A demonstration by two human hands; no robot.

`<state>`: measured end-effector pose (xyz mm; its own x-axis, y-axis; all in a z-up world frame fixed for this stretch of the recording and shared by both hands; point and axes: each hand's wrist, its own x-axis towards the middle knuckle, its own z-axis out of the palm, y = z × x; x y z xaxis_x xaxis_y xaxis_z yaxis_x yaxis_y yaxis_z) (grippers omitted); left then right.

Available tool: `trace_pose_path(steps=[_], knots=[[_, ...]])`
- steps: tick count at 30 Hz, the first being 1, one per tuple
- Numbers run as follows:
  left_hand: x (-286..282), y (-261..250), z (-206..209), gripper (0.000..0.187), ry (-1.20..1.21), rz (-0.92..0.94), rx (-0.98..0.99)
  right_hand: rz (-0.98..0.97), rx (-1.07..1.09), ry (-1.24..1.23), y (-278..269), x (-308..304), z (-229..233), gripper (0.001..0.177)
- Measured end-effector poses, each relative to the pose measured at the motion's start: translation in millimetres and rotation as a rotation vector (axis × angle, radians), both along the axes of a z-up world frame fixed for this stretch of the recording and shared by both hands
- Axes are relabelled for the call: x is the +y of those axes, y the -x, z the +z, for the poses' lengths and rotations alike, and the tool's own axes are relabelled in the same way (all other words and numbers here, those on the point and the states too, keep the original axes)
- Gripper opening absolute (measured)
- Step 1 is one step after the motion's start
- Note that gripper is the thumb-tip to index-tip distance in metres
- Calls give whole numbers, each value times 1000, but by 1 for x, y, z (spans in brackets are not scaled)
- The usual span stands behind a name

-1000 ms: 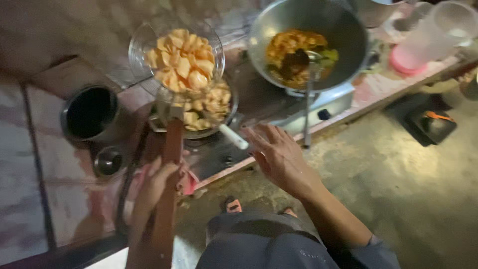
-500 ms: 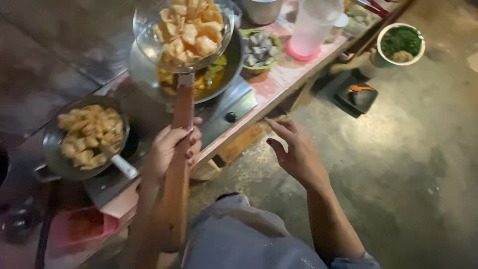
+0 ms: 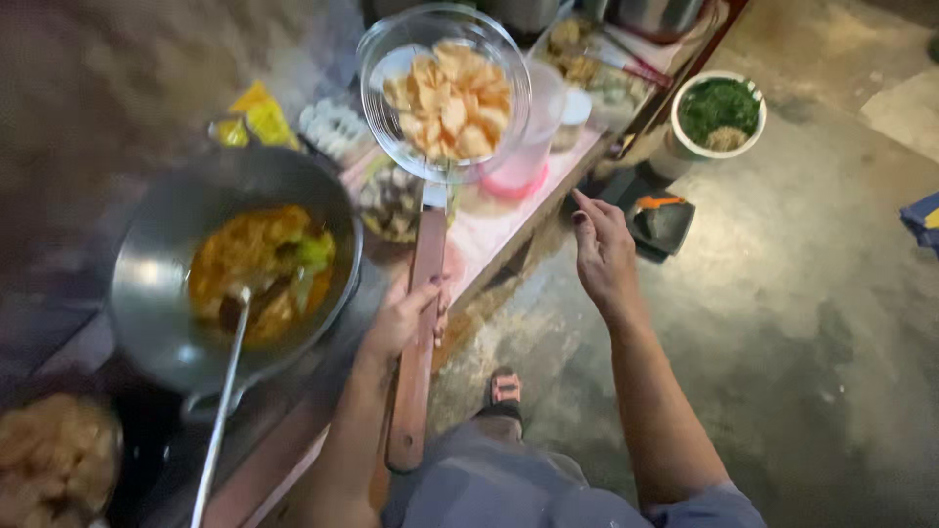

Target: The person deep-fries dumplings in a wok, removes them with a strainer, and places them in a container. They then add more dumplings to the hot oil and continue frying while stirring a separate pot of sauce.

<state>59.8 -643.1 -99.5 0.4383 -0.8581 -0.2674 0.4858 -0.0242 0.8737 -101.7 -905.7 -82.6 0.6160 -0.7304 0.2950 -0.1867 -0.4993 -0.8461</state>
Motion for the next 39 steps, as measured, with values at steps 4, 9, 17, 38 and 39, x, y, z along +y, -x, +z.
trace_pose_path(steps=[4, 9, 17, 38, 39], knots=[[-57, -21, -30, 33, -130, 78, -45, -13, -10, 32, -40, -88, -35, 42], [-112, -25, -51, 31, -298, 187, -165, -6, -100, -39, -105, -170, -67, 54], [-179, -3, -57, 33, -601, 353, -673, 43, -327, -61, -230, -227, -101, 64], [-245, 70, -126, 51, -851, 582, -859, -7, -293, -35, -272, -204, -116, 90], [-245, 72, -130, 58, -848, 614, -970, -4, -299, -36, -274, -203, -116, 90]])
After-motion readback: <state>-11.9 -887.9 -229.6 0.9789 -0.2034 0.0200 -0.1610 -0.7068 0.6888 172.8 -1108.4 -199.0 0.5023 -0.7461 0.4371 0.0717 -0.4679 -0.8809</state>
